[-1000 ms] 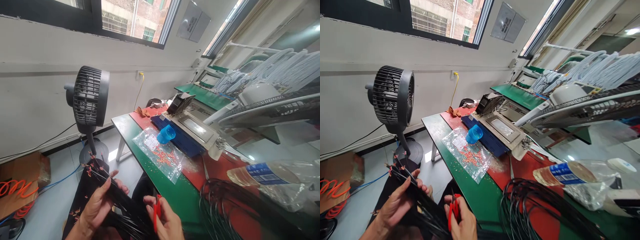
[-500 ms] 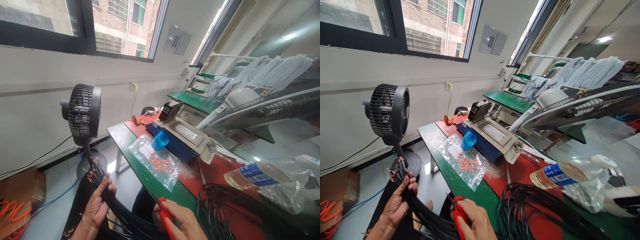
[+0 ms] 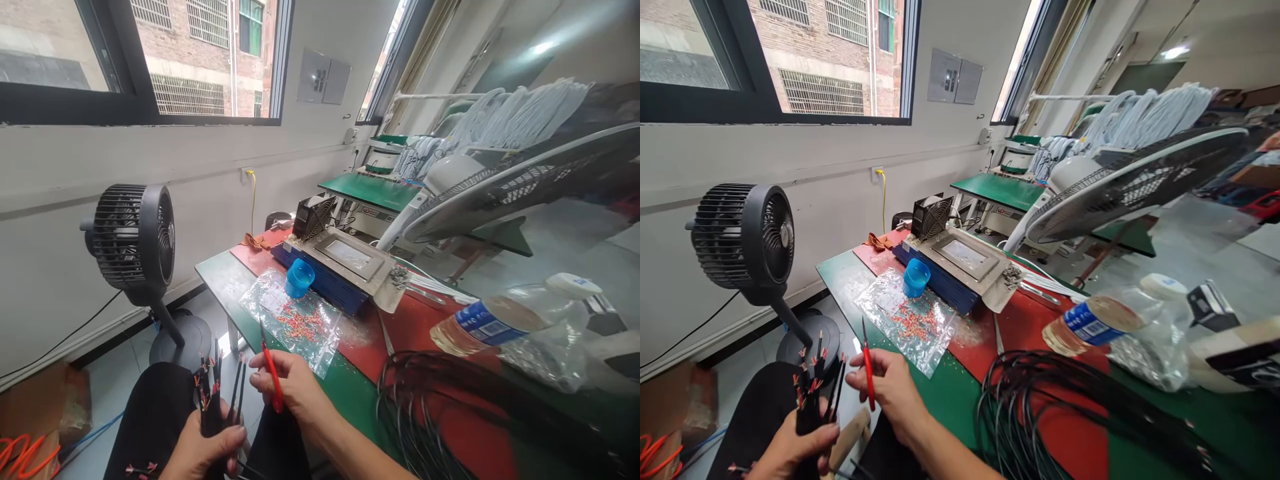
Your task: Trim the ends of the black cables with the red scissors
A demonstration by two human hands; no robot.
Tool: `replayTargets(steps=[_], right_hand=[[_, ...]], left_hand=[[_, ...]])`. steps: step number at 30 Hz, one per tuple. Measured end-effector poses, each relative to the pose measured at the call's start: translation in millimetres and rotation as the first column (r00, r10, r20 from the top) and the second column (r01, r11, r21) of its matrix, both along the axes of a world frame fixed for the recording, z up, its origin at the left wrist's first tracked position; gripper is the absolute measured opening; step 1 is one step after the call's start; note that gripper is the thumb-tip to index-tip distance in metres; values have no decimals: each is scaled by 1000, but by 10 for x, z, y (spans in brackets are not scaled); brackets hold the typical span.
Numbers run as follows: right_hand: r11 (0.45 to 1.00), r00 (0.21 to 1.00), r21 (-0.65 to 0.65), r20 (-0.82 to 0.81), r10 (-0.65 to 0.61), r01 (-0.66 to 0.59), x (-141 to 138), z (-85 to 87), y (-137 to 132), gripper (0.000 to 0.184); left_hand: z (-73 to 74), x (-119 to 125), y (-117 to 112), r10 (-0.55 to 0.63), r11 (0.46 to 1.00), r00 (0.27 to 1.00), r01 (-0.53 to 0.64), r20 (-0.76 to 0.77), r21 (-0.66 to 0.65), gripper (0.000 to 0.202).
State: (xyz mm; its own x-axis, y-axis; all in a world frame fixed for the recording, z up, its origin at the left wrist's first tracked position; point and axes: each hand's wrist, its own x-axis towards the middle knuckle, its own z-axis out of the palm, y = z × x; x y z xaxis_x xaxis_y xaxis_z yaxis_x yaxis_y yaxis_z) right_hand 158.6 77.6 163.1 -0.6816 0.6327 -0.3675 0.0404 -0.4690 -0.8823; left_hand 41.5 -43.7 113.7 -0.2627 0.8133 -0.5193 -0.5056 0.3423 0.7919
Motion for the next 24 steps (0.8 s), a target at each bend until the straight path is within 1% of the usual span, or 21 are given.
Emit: replayTargets(steps=[3,5,7,8,10,12,14,15,16,18,19,20,22,23,24], right_hand=[[999,999,-23,6,46,-46,25,-38,16,41],[998,998,-32,7,60,-60,46,-67,15,40],[997,997,-24,-6,76,-76,67,-96,16,39],[996,997,-16,-16,82,-82,76,-111,20,37],[996,996,11,-34,86,-86,92,-141,32,35],[996,997,47,-29,73,-72,100,-164,45,33],[996,998,74,-17,56,-54,99,-172,52,32],[996,999,82,-16,46,-44,97,-169,55,32],[996,999,88,-21,26,-24,96,-161,60,31],[991,997,123,-43,-57,61,110,-131,91,30],[980,991,156,-55,-118,126,128,-109,121,29],[959,979,200,-67,-190,200,155,-85,161,28],[887,943,319,-81,-324,332,226,-36,260,27],[846,927,387,-78,-367,367,262,-16,307,27],[808,919,455,-68,-388,374,292,-2,345,26]], left_hand=[[-80,50,-31,-32,999,998,33,-50,21,29],[-131,80,-57,-39,999,995,38,-88,-12,28],[-150,102,-78,-6,999,996,1,-93,-53,28],[-137,108,-82,31,998,997,-36,-76,-58,28],[-57,104,-74,143,988,990,-144,-19,-56,28],[85,75,-45,293,954,956,-292,17,-72,26],[247,27,-8,400,913,915,-402,-41,-66,27],[317,0,7,409,909,905,-415,-112,-33,28],[370,-29,18,393,916,899,-400,-192,4,29],[419,-83,23,347,937,890,-343,-297,66,29],[413,-109,16,340,940,891,-334,-302,73,29],[393,-134,5,357,933,894,-352,-270,68,30],[328,-181,-31,454,890,878,-456,-150,22,34],[298,-199,-51,506,861,857,-508,-95,0,36],[278,-209,-69,538,842,841,-539,-55,-9,36]])
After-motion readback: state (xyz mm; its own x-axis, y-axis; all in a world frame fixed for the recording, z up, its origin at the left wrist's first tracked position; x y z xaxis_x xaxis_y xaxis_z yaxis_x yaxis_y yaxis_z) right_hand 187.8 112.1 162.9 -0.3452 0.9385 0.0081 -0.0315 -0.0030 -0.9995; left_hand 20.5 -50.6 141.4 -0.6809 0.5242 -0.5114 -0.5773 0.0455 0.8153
